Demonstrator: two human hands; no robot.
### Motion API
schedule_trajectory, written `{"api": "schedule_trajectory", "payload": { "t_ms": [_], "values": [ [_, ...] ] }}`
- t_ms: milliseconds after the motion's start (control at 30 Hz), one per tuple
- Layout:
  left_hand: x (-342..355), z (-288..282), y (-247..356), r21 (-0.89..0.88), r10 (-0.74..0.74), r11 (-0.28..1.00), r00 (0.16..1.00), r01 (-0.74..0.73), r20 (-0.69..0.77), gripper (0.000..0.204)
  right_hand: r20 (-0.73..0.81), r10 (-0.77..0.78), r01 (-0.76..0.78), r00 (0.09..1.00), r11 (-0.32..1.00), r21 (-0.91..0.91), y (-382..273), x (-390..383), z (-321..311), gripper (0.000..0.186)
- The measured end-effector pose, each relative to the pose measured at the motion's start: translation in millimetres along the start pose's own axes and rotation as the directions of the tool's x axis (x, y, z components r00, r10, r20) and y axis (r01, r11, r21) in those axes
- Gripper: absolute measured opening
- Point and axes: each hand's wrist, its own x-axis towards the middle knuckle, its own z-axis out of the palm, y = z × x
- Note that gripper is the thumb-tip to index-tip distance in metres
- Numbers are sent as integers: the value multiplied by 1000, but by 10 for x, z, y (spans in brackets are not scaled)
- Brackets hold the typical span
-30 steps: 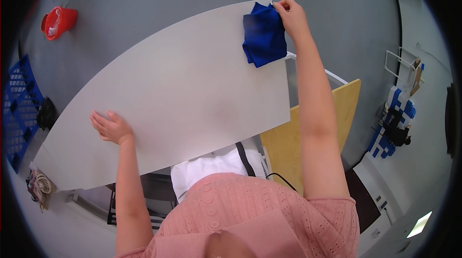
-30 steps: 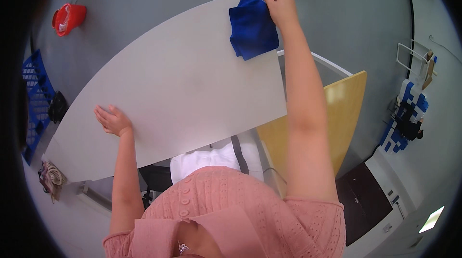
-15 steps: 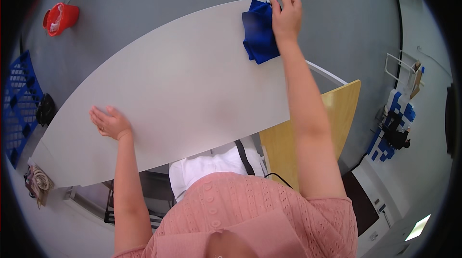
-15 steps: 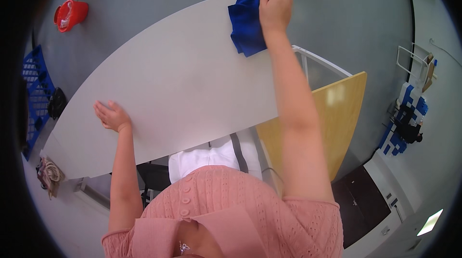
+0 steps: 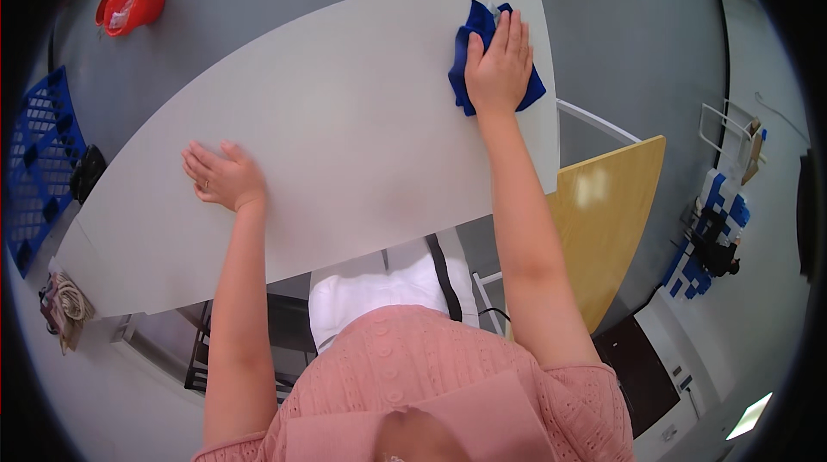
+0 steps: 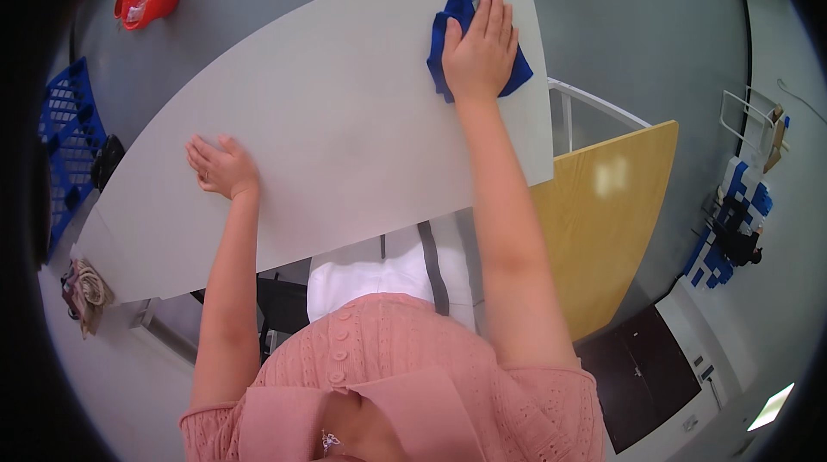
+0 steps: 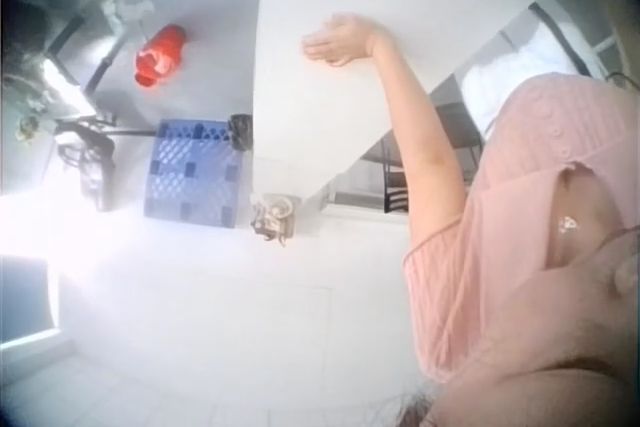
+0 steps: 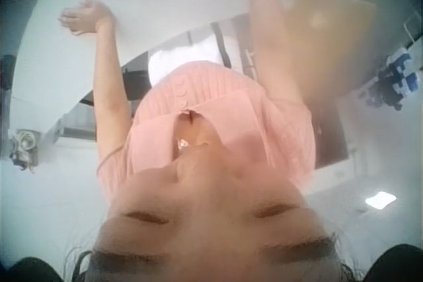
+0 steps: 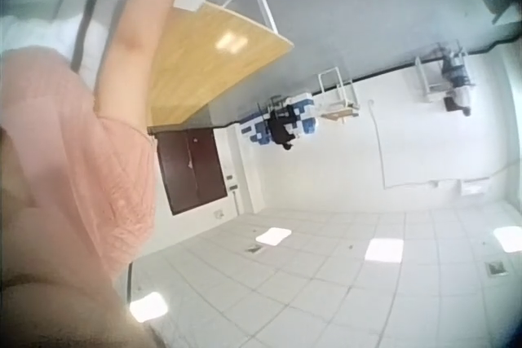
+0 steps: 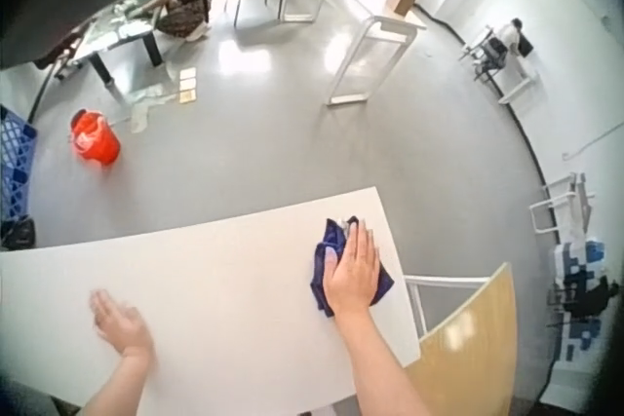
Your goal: Wiping a white table surface with a blue cloth.
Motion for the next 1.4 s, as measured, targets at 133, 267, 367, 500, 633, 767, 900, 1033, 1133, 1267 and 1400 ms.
{"api": "schedule_trajectory", "payload": {
  "t_ms": [133,267,367,500,633,767,900,1033,1133,1267,1400],
  "values": [
    [-101,45,205,11,-14,1000,1000,14,-20,63,72,-82,78,994,996,48,-408,-167,-57,65],
    [-133,12,266,7,-19,1000,999,19,-32,64,233,-227,186,945,965,187,-967,-979,-349,66],
    [-144,26,322,-10,-35,999,999,35,-29,64,298,-338,250,893,922,297,-1024,-1628,-577,65],
    [-150,-15,411,-19,-31,999,999,30,-31,65,263,-270,236,926,959,156,-786,-1769,-653,64],
    [-170,-28,471,-13,-27,1000,999,27,-19,65,175,-134,134,975,991,10,-693,-1230,-501,63],
    [-159,-41,458,-13,-25,1000,999,25,-25,65,50,-56,61,997,994,-94,-737,-843,-315,59],
    [-156,-76,421,-6,-26,1000,1000,26,-17,64,20,-92,91,996,995,49,-825,-1008,-358,49],
    [-133,-30,403,29,-31,999,999,32,-17,65,31,-110,108,994,993,35,-892,-1006,-409,49],
    [-140,-20,412,31,-30,999,999,30,-15,65,-33,-91,91,995,996,-17,-918,-722,-337,47],
    [-137,-1,403,12,-28,1000,1000,28,-12,64,-26,-107,106,994,994,-14,-947,-928,-349,45],
    [-163,-6,431,31,-31,999,999,31,-9,63,-55,-87,84,995,995,-54,-932,-981,-303,44]
  ]
}}
